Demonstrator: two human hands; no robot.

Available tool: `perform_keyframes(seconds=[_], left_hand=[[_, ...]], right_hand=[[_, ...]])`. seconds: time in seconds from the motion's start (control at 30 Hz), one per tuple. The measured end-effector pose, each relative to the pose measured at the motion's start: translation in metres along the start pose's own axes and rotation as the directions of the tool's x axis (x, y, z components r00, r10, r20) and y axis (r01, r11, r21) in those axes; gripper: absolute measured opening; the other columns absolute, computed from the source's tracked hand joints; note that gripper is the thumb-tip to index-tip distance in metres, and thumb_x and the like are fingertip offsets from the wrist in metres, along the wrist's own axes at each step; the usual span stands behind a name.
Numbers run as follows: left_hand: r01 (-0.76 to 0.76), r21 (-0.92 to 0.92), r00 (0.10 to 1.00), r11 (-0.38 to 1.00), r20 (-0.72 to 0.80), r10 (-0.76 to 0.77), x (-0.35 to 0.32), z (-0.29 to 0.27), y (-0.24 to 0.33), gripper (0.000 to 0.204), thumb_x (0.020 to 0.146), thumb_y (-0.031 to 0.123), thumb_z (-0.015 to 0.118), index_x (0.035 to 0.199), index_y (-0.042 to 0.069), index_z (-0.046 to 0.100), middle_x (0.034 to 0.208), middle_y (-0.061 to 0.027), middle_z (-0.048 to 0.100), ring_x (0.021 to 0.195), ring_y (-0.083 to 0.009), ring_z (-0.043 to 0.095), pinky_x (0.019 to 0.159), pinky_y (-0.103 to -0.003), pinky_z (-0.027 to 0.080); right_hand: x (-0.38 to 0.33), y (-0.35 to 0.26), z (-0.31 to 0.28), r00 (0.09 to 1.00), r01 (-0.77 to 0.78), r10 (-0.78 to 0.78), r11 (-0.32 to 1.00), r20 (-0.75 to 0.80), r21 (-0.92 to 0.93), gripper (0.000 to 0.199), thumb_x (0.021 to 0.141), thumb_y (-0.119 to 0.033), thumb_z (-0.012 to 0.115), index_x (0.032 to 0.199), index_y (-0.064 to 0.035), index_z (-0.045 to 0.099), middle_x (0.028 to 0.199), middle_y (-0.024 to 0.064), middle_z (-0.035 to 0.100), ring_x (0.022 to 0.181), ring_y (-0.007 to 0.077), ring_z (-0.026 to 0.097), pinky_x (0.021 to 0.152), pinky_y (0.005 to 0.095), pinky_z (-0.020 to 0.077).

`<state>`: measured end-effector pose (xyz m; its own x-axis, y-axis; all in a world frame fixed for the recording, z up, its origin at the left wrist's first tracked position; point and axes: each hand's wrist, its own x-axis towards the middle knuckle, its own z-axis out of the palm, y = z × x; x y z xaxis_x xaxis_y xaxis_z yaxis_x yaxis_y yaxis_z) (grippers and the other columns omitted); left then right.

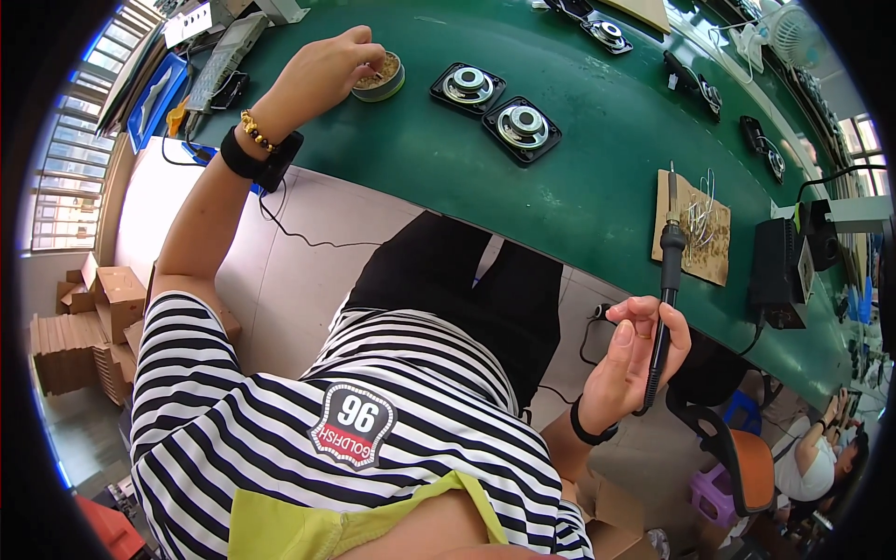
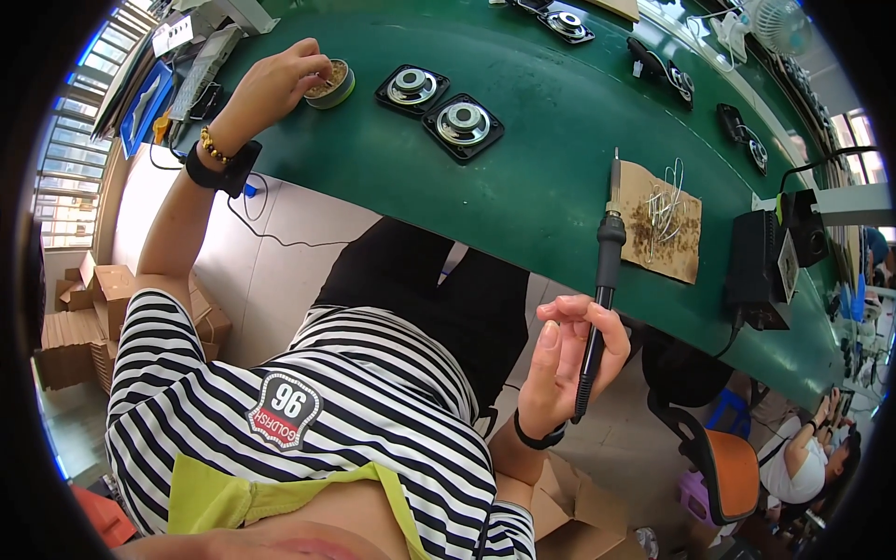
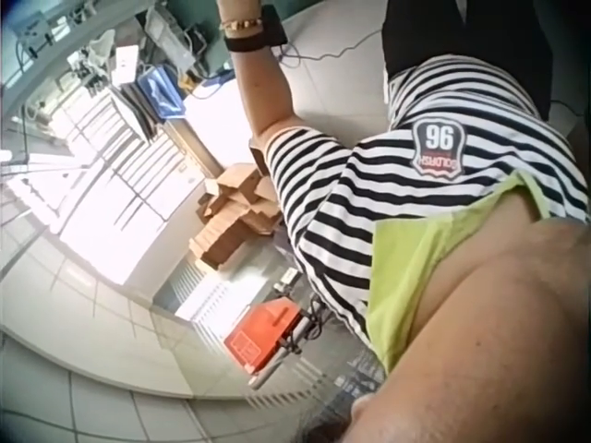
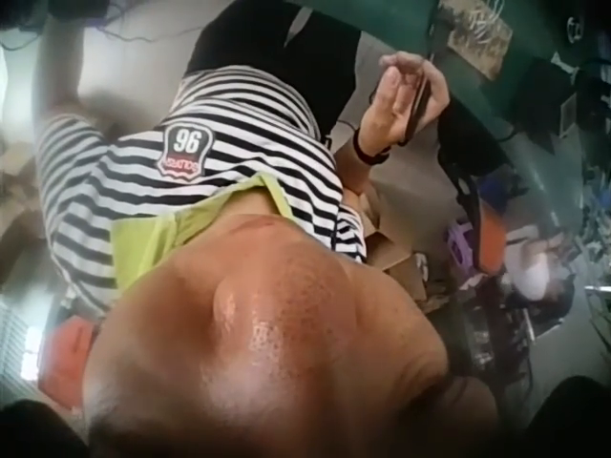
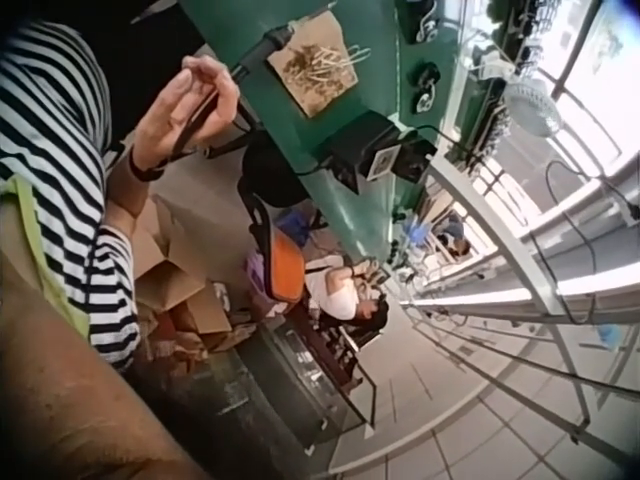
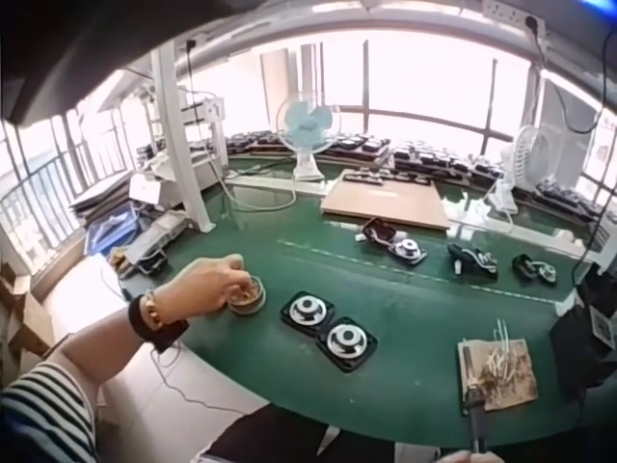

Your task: Soldering wires onto small electronic speaker components at a manual workstation.

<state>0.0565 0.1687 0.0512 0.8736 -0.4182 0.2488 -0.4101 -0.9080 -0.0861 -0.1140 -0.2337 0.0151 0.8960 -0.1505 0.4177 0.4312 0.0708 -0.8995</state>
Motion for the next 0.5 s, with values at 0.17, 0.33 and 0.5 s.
perform_keyframes(seconds=[0.17, 0.33, 0.5], left_hand=[[0.007, -0.087, 1.000, 0.996, -0.024, -0.009, -0.003, -0.011, 0.002, 0.005, 0.089, 0.006, 0.060, 0.094, 0.006, 0.058, 0.094, -0.0074, 0.055, 0.079, -0.0301, 0.061, 0.069, -0.036, 0.048], [0.105, -0.274, 0.991, 0.956, -0.056, -0.125, -0.015, -0.030, 0.033, 0.006, 0.091, 0.002, 0.058, 0.097, 0.003, 0.057, 0.094, -0.0064, 0.057, 0.074, -0.0219, 0.059, 0.067, -0.028, 0.046], [0.122, -0.548, 0.985, 0.828, -0.036, -0.169, -0.010, -0.011, 0.100, 0.006, 0.090, 0.003, 0.058, 0.096, 0.003, 0.057, 0.098, -0.0086, 0.059, 0.075, -0.0291, 0.058, 0.067, -0.029, 0.046]], right_hand=[[0.004, 0.002, -0.004, 0.997, 0.042, -0.046, 0.997, -0.061, -0.062, 0.039, 0.091, 0.000, 0.054, 0.129, -0.0006, 0.043, 0.105, 0.0145, 0.059, 0.087, 0.0194, 0.055, 0.079, 0.0340, 0.0483], [0.006, 0.002, -0.016, 0.992, 0.041, -0.052, 0.994, -0.114, -0.105, 0.037, 0.092, -0.001, 0.052, 0.128, 0.0002, 0.043, 0.104, 0.0145, 0.058, 0.087, 0.0199, 0.055, 0.079, 0.0344, 0.0481], [0.008, 0.001, -0.043, 0.975, 0.080, -0.110, 0.984, -0.192, -0.159, 0.026, 0.098, -0.010, 0.045, 0.122, 0.0020, 0.047, 0.094, 0.0148, 0.058, 0.082, 0.0189, 0.054, 0.075, 0.0326, 0.0463]])
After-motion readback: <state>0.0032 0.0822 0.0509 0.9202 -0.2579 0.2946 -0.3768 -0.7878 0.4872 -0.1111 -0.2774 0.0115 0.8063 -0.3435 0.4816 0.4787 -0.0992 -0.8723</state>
